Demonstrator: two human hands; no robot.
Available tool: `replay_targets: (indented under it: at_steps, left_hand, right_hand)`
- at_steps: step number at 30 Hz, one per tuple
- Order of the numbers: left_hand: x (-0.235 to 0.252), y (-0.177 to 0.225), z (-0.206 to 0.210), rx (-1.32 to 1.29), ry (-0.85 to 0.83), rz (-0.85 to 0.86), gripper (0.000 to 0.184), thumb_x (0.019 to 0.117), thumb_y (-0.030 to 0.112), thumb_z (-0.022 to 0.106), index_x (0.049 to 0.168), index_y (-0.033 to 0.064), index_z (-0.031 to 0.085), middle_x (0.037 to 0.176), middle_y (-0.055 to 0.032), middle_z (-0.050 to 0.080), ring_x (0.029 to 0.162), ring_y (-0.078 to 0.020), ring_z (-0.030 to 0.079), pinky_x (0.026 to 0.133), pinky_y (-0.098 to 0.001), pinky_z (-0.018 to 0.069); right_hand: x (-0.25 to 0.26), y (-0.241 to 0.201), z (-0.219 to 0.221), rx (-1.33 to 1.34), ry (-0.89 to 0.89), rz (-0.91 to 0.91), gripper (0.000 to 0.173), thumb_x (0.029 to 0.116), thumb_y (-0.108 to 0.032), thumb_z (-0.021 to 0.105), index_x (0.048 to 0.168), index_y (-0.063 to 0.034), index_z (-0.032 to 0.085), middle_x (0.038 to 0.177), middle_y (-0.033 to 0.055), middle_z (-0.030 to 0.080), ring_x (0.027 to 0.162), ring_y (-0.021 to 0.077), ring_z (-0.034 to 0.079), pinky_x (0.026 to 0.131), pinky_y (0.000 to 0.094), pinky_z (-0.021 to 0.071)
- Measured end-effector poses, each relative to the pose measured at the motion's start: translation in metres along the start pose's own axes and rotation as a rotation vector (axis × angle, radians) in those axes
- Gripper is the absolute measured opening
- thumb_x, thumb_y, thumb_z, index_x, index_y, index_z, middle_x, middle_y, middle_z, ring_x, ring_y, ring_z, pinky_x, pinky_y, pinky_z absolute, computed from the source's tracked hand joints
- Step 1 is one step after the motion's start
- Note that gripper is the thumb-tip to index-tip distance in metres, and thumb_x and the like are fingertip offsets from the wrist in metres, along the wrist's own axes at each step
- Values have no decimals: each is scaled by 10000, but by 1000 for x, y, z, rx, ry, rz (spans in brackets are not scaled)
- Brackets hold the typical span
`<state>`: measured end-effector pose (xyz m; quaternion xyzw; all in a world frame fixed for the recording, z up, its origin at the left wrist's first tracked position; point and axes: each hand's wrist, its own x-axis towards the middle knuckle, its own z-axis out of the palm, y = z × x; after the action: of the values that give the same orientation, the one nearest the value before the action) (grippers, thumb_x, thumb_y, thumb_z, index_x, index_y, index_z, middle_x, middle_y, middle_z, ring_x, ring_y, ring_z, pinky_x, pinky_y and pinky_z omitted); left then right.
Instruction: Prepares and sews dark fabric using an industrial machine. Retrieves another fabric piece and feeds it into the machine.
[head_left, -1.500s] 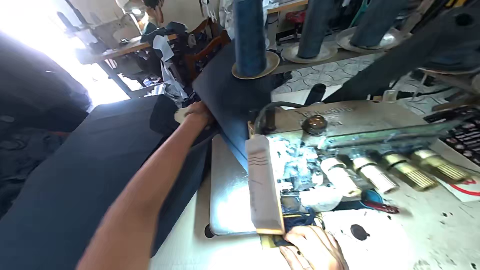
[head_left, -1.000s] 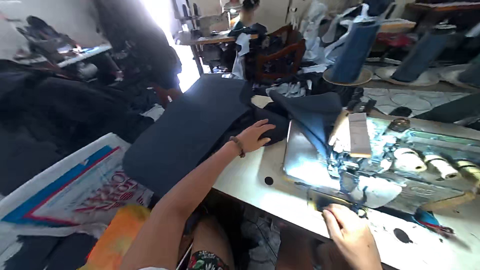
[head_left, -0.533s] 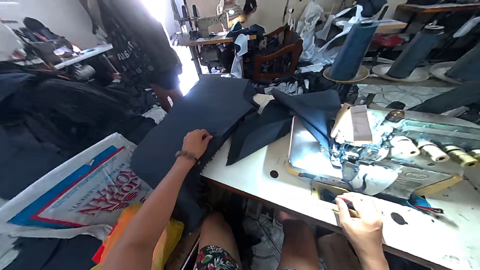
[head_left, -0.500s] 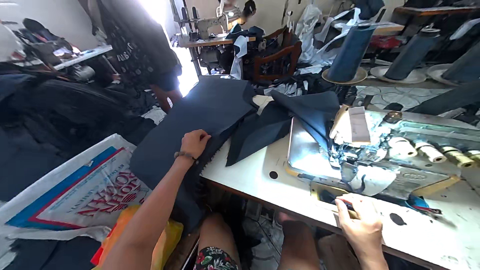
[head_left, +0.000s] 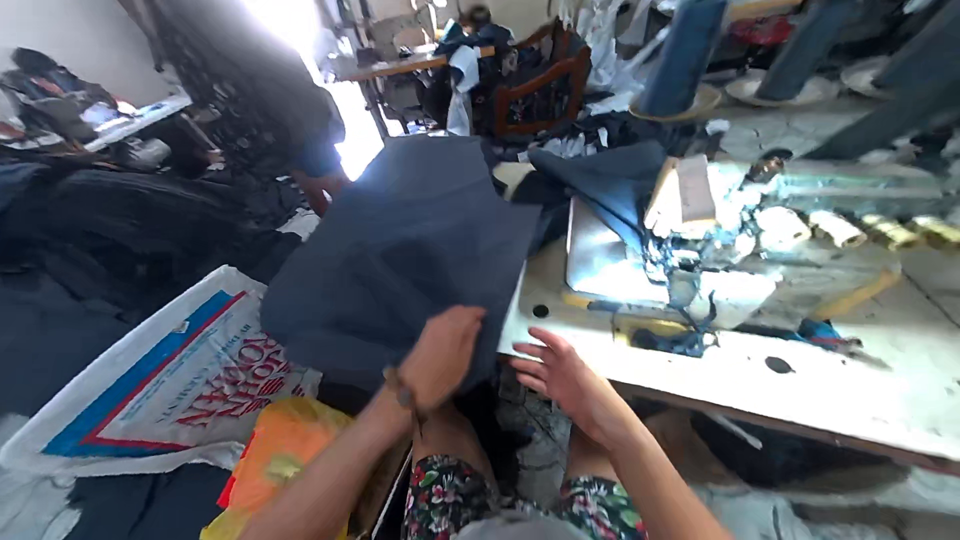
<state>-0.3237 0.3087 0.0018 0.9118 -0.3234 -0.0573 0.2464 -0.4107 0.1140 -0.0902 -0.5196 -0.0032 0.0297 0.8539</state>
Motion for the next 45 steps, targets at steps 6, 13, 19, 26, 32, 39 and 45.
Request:
replay_targets:
  at_steps: [6, 13, 19, 26, 32, 39, 45]
  left_hand:
    - [-76, 29, 86, -145, -414, 323, 287, 1031, 24, 519, 1263, -31, 678, 1040, -230, 700, 954, -355, 709, 877, -458, 586]
    - [61, 20, 68, -4, -44, 706, 331, 1018, 264, 597, 1245, 41, 689, 1285, -142, 679, 1266, -311, 611, 1124, -561, 421]
    - [92, 32, 78, -339, -171, 833, 146, 898, 77, 747, 1001, -26, 749, 944, -93, 753, 883, -95, 709, 872, -246, 572]
    - [90, 32, 83, -381, -201, 773, 138, 892, 25, 745, 1006, -38, 702, 898, -72, 741, 833, -59, 705, 810, -210, 587]
    - [90, 32, 81, -281, -185, 764, 85, 921, 44, 720, 988, -8, 718, 896, -55, 745, 819, -60, 702, 787, -219, 584]
    - [89, 35, 90, -315, -206, 808, 135, 969, 30, 641, 999, -63, 735, 937, -158, 746, 910, -201, 725, 876, -336, 574]
    - [87, 59, 97, -200, -228, 992, 131, 985, 24, 620, 1013, -81, 695, 944, -218, 671, 910, -321, 690, 814, -390, 568]
  right_hand:
    - [0, -8, -12, 38, 483, 154, 244, 1092, -169, 465, 1259, -32, 579, 929, 79, 722, 829, 129, 713, 771, 314, 605]
    - [-37, 13, -20, -69, 393, -70, 180, 1051, -32, 462, 1120, -15, 627, 917, 17, 726, 857, 61, 705, 824, 269, 598]
    - [-47, 14, -37, -131, 293, -118, 185, 1033, -42, 477, 1034, -45, 661, 880, -25, 721, 834, 25, 693, 803, 243, 592]
    - [-45, 17, -44, 34, 168, -61, 193, 1039, -84, 458, 1061, -78, 650, 900, -24, 735, 845, 44, 705, 813, 263, 600]
    - [-39, 6, -48, 201, 60, 27, 196, 994, -88, 489, 1145, -84, 615, 961, 9, 753, 892, 88, 726, 835, 296, 613]
    - [-31, 7, -24, 13, 379, -63, 250, 992, -90, 528, 1238, -50, 547, 987, -11, 728, 909, 69, 711, 836, 284, 610]
    - [-44, 22, -22, -247, 556, -307, 158, 982, -42, 505, 1091, -48, 619, 925, -91, 711, 886, -33, 679, 849, 184, 575]
